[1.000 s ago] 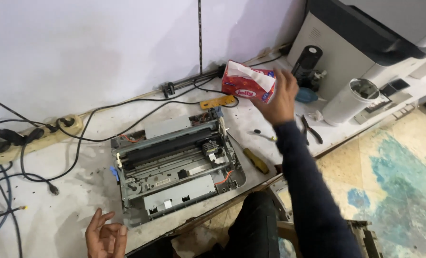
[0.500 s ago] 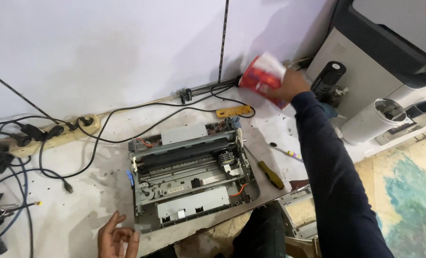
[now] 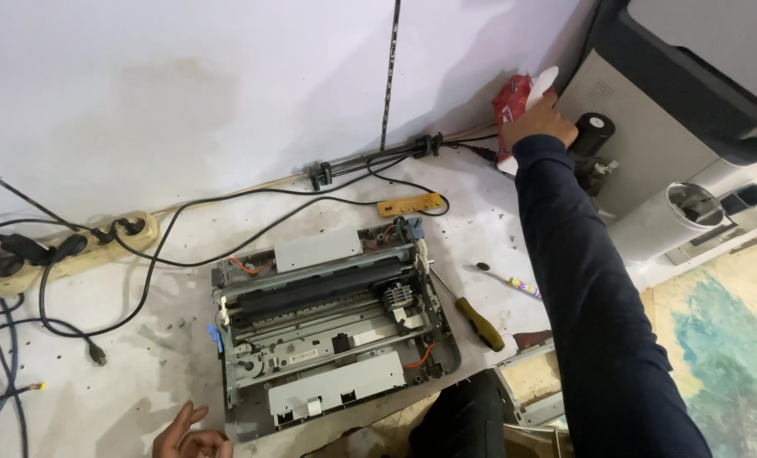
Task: Disassembling a printer by removing screws with a screwdriver and prying apart internal components on a repair bench.
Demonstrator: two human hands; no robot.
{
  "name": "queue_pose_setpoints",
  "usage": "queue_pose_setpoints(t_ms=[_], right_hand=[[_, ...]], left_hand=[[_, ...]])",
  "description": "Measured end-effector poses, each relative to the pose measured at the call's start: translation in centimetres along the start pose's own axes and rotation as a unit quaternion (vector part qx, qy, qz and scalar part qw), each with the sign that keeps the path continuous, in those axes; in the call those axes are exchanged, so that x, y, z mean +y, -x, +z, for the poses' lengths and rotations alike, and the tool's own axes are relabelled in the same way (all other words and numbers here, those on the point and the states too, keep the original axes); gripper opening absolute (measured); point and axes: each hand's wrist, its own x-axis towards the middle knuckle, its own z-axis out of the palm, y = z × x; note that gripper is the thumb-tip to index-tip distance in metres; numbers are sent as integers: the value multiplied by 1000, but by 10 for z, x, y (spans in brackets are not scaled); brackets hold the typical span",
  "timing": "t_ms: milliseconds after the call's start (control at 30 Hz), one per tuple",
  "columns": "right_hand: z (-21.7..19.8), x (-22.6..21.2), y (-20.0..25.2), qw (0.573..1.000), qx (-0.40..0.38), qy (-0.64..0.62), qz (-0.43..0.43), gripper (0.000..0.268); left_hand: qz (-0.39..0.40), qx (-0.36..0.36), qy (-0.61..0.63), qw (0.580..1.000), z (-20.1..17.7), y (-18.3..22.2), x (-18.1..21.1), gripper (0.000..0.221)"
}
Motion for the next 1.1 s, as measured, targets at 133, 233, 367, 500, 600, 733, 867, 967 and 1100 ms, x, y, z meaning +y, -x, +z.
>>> queue_pose_setpoints(t_ms=[133,233,367,500,600,733,867,967,1100], right_hand=[[-5,-5,7,1000,-12,-18,2,77],[-24,-12,16,997,-65,-15,35,83],[81,42,-77,986,-138,-52,-78,62],[102,14,-130,973,-106,16,-203,46],[49,-12,-59,898,-128,-389,163,104],[-32,-35,44,798,-255,-536,106,88],[6,-8,22,907,-281,-312,-26,59],[10,25,18,927,-227,-295,-44,46],[22,52,18,972,-184,-7,-145,36]], left_hand=[[-45,54,-14,997,16,21,53,88],[0,42,-13,999,15,20,45,83],[29,45,-4,999,16,25,48,81],[18,46,5,999,16,18,31,84],[-27,31,-5,999,10,8,25,87],[-17,13,-35,999,3,-2,5,91],[20,-20,-51,998,-10,-19,-38,100],[40,-64,-65,995,-19,-32,-64,110],[53,-45,-98,993,-13,-23,-49,103]])
